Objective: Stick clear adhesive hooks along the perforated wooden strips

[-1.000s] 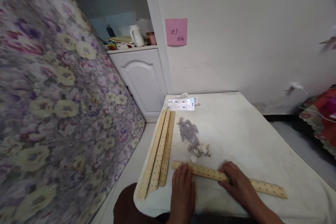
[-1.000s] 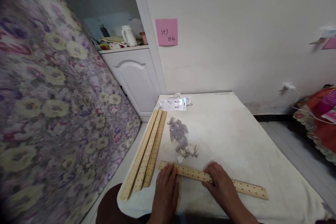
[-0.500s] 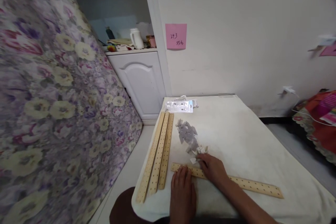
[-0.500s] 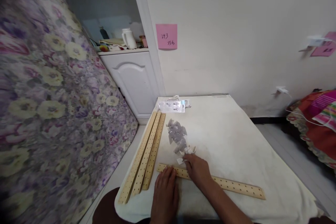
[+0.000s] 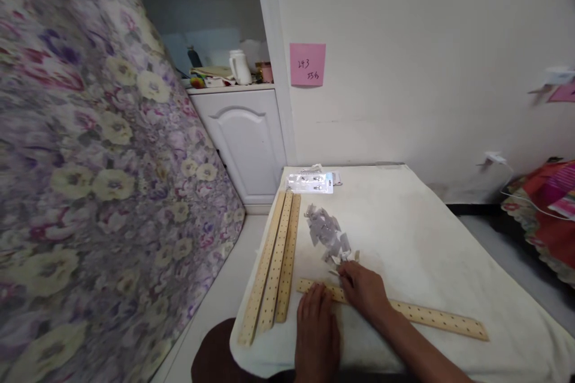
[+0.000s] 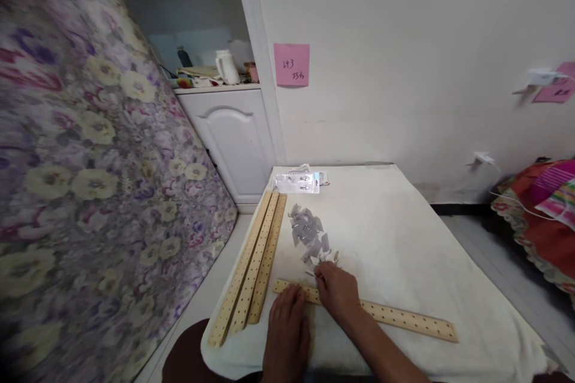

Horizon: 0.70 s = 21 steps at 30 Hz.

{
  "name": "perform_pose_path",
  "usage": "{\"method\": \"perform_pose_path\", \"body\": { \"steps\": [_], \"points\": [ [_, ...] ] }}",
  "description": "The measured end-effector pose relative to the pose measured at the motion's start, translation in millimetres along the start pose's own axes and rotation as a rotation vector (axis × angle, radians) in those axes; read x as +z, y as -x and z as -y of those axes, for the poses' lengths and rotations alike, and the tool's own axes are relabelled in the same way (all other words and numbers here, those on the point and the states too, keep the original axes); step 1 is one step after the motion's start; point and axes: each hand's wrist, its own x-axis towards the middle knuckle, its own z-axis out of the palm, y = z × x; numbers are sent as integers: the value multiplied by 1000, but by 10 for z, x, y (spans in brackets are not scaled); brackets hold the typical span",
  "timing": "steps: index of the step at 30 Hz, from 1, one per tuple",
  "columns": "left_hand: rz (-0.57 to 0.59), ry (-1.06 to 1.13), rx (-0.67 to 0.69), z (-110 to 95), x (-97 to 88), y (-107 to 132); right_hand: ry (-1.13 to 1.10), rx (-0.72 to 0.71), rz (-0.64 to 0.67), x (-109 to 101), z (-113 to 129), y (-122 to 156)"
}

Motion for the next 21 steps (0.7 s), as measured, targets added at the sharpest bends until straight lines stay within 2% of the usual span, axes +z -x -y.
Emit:
{"method": "perform_pose_path", "body": {
  "steps": [3, 6, 8, 10, 12, 14, 21],
  "points": [
    [-17, 113, -27, 37, -13, 14, -163, -6, -42, -45, 45, 62],
    [-8, 326, -103, 32, -66, -3, -292, 20, -43, -39, 106, 144],
    [-3, 518, -233, -23, -130, -44, -340, 38, -27, -7, 159, 210],
    [17, 714, -429, -110, -205, -106, -370, 38, -17, 25, 216, 276],
    [67, 878, -588, -198, -273, -177, -388, 21, -14, 35, 269, 332],
    [88, 991, -667, -261, -319, -242, -392, -7, -12, 15, 312, 373],
    [40, 1161, -781, -272, -334, -343, -245, -86, 30, -106, 402, 464]
  ]
}}
